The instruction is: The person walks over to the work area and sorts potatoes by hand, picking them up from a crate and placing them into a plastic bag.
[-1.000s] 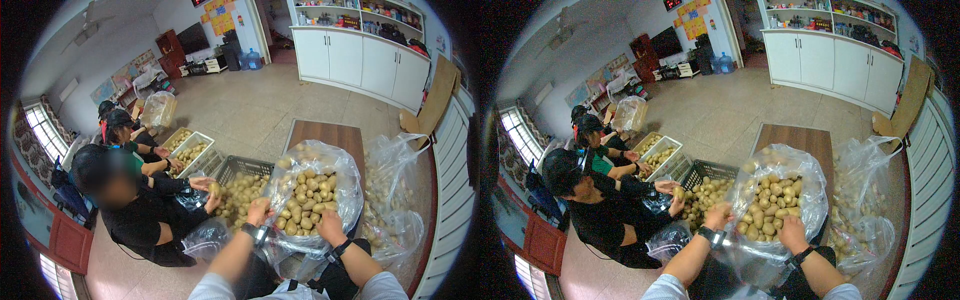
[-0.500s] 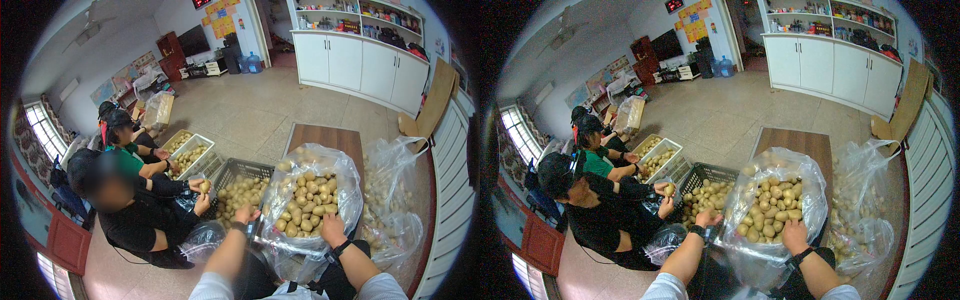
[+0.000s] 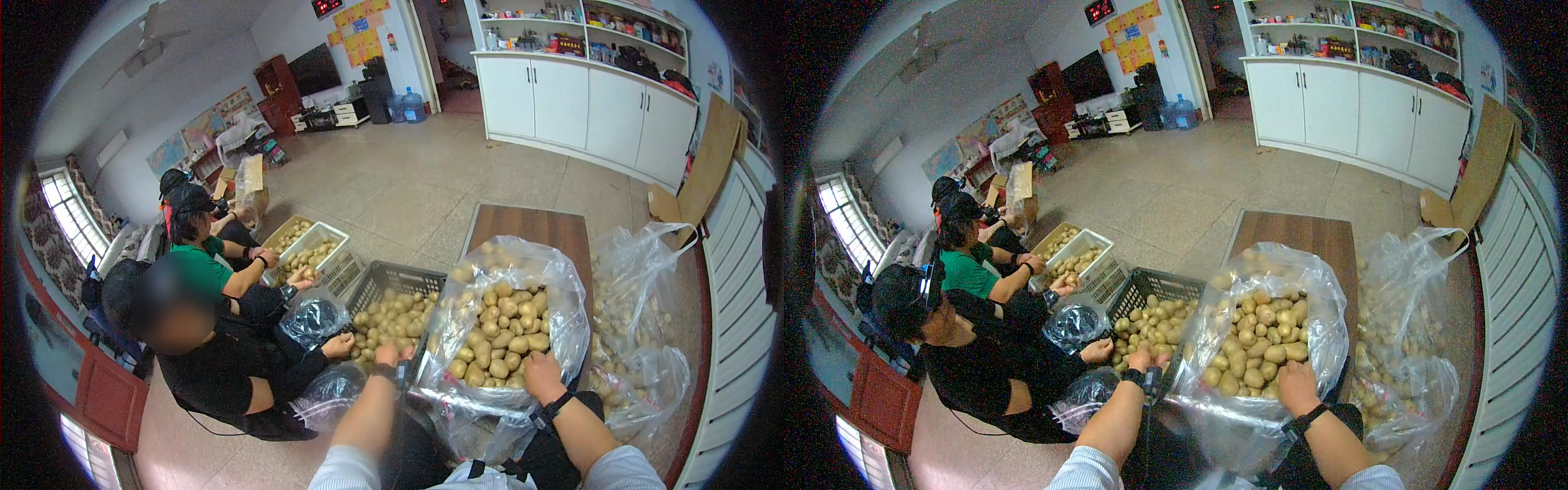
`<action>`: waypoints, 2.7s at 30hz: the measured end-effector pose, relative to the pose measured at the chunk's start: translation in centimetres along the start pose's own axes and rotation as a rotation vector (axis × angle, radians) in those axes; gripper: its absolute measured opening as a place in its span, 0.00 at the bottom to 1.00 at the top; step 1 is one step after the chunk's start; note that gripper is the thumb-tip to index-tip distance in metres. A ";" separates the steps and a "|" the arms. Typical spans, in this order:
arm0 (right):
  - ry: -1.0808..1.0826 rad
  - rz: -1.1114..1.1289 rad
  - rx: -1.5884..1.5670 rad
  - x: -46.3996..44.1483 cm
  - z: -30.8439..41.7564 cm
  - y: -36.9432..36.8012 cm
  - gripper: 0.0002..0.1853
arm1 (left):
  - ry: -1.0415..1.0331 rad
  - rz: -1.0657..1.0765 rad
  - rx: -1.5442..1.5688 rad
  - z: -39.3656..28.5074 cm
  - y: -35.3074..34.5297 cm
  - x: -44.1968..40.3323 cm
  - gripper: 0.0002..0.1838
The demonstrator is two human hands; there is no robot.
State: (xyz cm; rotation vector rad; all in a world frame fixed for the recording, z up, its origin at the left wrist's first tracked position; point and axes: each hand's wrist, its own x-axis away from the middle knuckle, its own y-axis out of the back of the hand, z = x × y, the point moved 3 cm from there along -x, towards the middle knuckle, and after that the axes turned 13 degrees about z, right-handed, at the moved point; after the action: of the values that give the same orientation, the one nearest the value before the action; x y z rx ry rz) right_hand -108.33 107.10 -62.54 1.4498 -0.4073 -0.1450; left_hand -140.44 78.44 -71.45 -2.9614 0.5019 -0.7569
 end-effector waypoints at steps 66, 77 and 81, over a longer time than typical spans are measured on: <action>-0.012 0.209 -1.656 -4.3 3.4 -1.1 0.23 | 0.138 0.591 0.060 -4.0 -12.0 11.4 0.18; 0.262 0.563 -2.152 -4.0 9.3 3.3 0.10 | 0.245 0.926 -0.055 -4.5 -14.6 13.8 0.22; 0.087 0.560 -1.882 -3.8 9.4 3.8 0.13 | 0.321 1.042 -0.073 -4.1 -15.0 13.7 0.21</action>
State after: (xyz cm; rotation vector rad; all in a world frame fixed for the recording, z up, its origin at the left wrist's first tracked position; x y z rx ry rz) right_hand -115.73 100.13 -58.84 -0.5210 -0.3643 0.0261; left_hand -126.56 88.41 -59.69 -2.0905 1.8636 -1.0100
